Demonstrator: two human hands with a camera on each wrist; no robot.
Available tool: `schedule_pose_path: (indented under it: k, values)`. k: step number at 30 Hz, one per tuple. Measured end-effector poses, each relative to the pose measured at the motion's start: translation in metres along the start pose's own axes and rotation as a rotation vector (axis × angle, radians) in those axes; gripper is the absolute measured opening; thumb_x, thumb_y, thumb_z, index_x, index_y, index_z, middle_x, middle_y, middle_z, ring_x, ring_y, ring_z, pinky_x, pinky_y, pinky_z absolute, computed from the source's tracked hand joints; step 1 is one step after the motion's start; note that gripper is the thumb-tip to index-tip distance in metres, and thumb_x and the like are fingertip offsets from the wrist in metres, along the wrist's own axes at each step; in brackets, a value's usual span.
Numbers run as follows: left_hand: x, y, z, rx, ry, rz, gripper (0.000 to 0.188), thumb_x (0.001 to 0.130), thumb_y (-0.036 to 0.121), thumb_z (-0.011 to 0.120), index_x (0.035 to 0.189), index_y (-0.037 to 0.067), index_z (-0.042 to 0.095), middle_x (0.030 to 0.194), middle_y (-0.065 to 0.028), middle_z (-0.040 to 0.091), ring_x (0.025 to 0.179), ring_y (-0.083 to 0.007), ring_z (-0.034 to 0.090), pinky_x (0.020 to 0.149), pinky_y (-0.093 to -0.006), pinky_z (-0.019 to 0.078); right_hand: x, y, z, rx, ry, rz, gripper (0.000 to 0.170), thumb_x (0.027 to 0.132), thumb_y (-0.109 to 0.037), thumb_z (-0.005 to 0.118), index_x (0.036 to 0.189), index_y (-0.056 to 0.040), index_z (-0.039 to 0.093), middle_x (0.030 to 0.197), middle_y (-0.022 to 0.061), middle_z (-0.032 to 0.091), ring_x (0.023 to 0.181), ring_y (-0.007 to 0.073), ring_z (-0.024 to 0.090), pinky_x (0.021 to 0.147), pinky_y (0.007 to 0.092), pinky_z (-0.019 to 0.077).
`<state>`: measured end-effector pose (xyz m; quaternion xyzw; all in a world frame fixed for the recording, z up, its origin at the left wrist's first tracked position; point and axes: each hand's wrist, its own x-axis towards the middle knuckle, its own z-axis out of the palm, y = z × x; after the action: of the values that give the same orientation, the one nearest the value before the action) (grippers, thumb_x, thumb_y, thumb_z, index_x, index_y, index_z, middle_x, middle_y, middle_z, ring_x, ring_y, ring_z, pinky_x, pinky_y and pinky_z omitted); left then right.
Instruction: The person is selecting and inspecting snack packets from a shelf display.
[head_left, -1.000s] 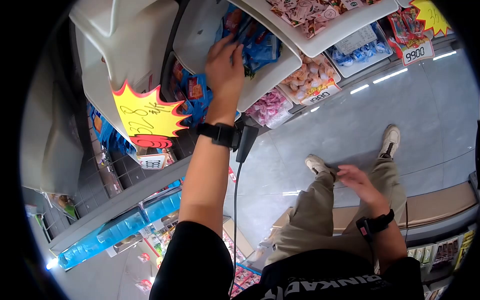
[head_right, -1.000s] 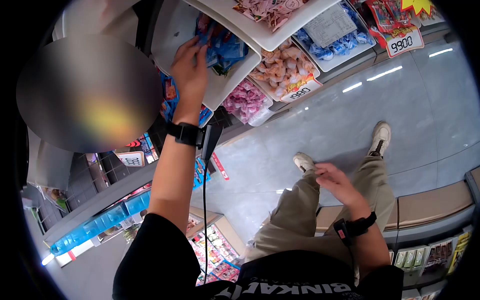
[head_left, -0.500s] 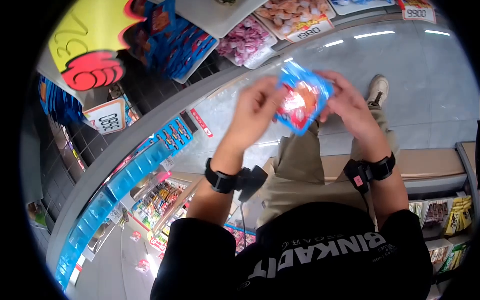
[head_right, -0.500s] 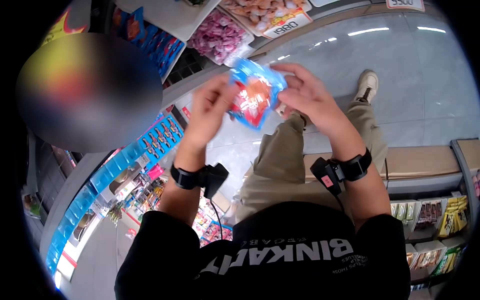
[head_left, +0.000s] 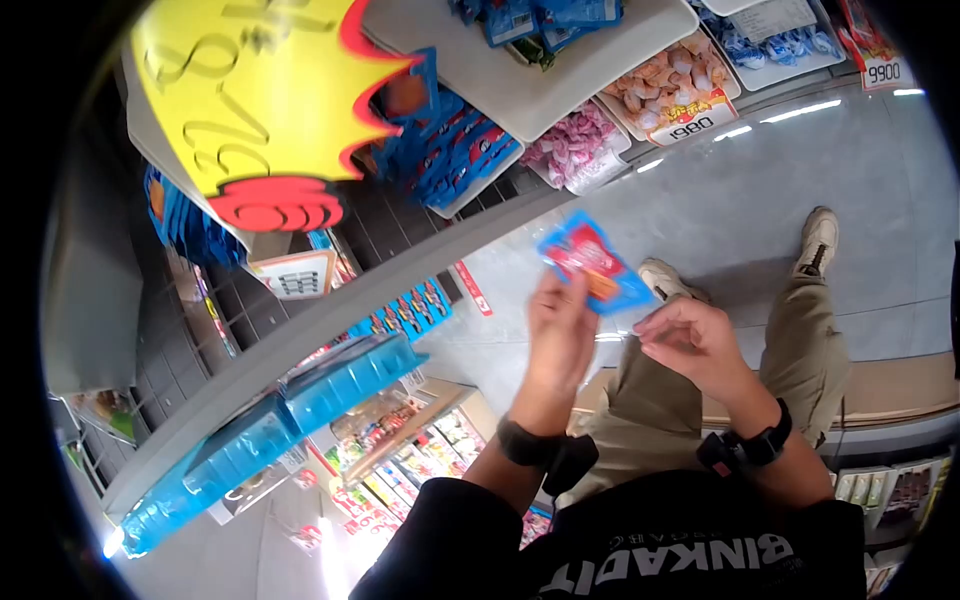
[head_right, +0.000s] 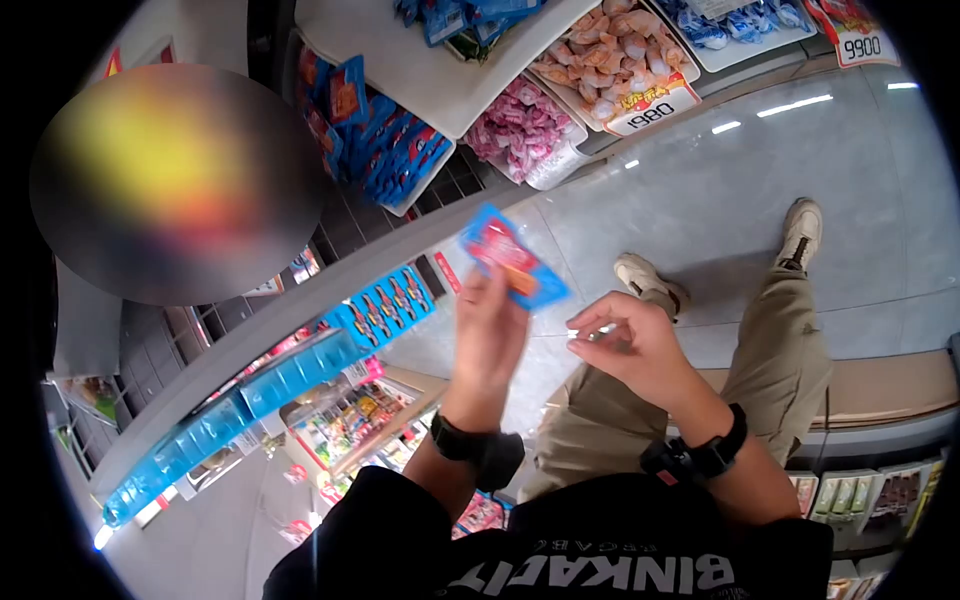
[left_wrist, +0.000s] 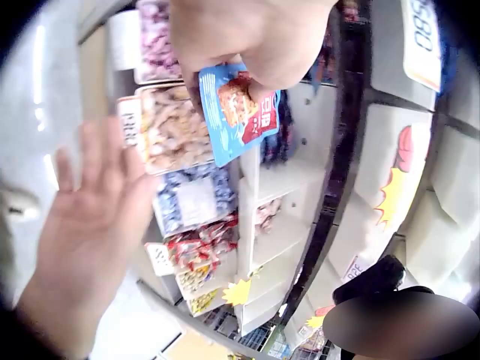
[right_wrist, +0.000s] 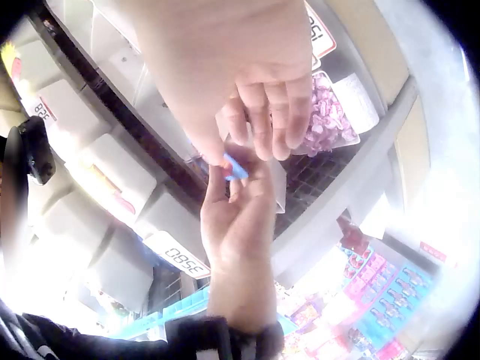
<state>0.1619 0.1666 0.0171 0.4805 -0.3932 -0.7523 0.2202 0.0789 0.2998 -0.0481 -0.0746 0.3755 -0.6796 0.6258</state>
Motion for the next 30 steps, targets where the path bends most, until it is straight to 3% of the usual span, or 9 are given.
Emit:
schedule_pose_path:
  k: [5,9,10,15,18,22,24,27,30]
  values:
    - [0.078,0.081,0.005,0.39,0.228,0.643,0.017,0.087,0.016,0.051,0.098,0.003,0.051,0.091,-0.0042,0.057,0.084,-0.0114,0.054,0.069,-0.0262,0.0442,-0.014,0.011,-0.043,-0.044,-0.007,0.027,0.016,0.075,-0.002,0.062,0.089,-0.0043,0.056,0.087,0.0016,0.058,0.08,0.0075,0.054,0.063,0.0199,0.0417]
    - [0.122,0.128,0.023,0.552,0.616,0.76,0.024,0.083,0.021,0.057,0.099,0.004,0.052,0.093,-0.0045,0.057,0.084,-0.0137,0.054,0.068,-0.0302,0.0423,-0.038,0.028,-0.079,-0.082,0.068,0.152,0.013,0.077,-0.003,0.06,0.09,-0.006,0.056,0.087,-0.0005,0.058,0.079,0.0067,0.054,0.062,0.0186,0.039]
    - [0.134,0.137,0.011,0.564,0.54,0.783,0.025,0.083,0.019,0.058,0.102,0.005,0.051,0.096,-0.0053,0.056,0.087,-0.0157,0.053,0.068,-0.0314,0.0423,-0.043,0.03,-0.086,-0.076,0.09,0.188,0.012,0.078,-0.003,0.059,0.089,-0.006,0.056,0.086,-0.0005,0.059,0.078,0.0066,0.054,0.062,0.0186,0.0392]
    - [0.151,0.152,0.016,0.623,0.585,0.619,0.029,0.083,0.016,0.055,0.109,0.004,0.046,0.102,-0.0088,0.053,0.094,-0.0209,0.052,0.072,-0.0334,0.0444,-0.052,0.027,-0.101,-0.009,0.133,0.202,0.009,0.079,-0.003,0.058,0.088,-0.0056,0.055,0.084,-0.0002,0.059,0.078,0.0065,0.055,0.061,0.0183,0.04]
    - [0.14,0.149,0.02,0.193,0.511,0.404,0.028,0.087,0.014,0.045,0.11,-0.001,0.043,0.107,-0.0103,0.044,0.102,-0.0291,0.048,0.087,-0.0423,0.0455,-0.05,0.021,-0.103,0.035,0.114,0.204,0.009,0.08,-0.003,0.057,0.089,-0.0047,0.055,0.084,0.0007,0.058,0.078,0.0065,0.054,0.06,0.018,0.0404]
    - [0.133,0.139,0.027,0.156,0.592,0.353,0.027,0.088,0.014,0.043,0.111,-0.001,0.044,0.107,-0.0105,0.043,0.106,-0.0291,0.045,0.087,-0.0451,0.0451,-0.045,0.015,-0.102,0.037,0.098,0.223,0.009,0.081,-0.003,0.056,0.09,-0.0029,0.056,0.082,0.0009,0.057,0.077,0.0064,0.053,0.061,0.0185,0.0407]
    - [0.128,0.133,0.036,0.051,0.689,0.313,0.016,0.089,0.013,0.041,0.099,0.002,0.049,0.087,-0.0085,0.05,0.097,-0.0276,0.048,0.093,-0.0522,0.0354,-0.043,0.012,-0.103,0.014,0.088,0.212,0.009,0.081,-0.003,0.055,0.09,-0.0023,0.056,0.082,0.0009,0.057,0.077,0.0064,0.053,0.062,0.0186,0.0407]
    - [0.117,0.125,0.05,-0.174,0.524,0.236,0.019,0.09,0.012,0.039,0.104,0.002,0.047,0.091,-0.0089,0.049,0.099,-0.0279,0.048,0.096,-0.0541,0.0309,-0.04,0.01,-0.102,0.012,0.078,0.216,0.008,0.082,-0.004,0.053,0.089,-0.0018,0.056,0.081,0.0008,0.056,0.077,0.0067,0.052,0.062,0.0192,0.0408]
    - [0.121,0.121,0.054,-0.133,0.548,0.284,0.021,0.092,0.012,0.035,0.108,0.003,0.045,0.101,-0.0093,0.049,0.107,-0.0297,0.046,0.097,-0.0542,0.0276,-0.037,0.011,-0.102,0.058,0.056,0.224,0.008,0.083,-0.004,0.052,0.089,-0.0014,0.056,0.082,0.0013,0.056,0.076,0.0072,0.052,0.063,0.0195,0.0409]
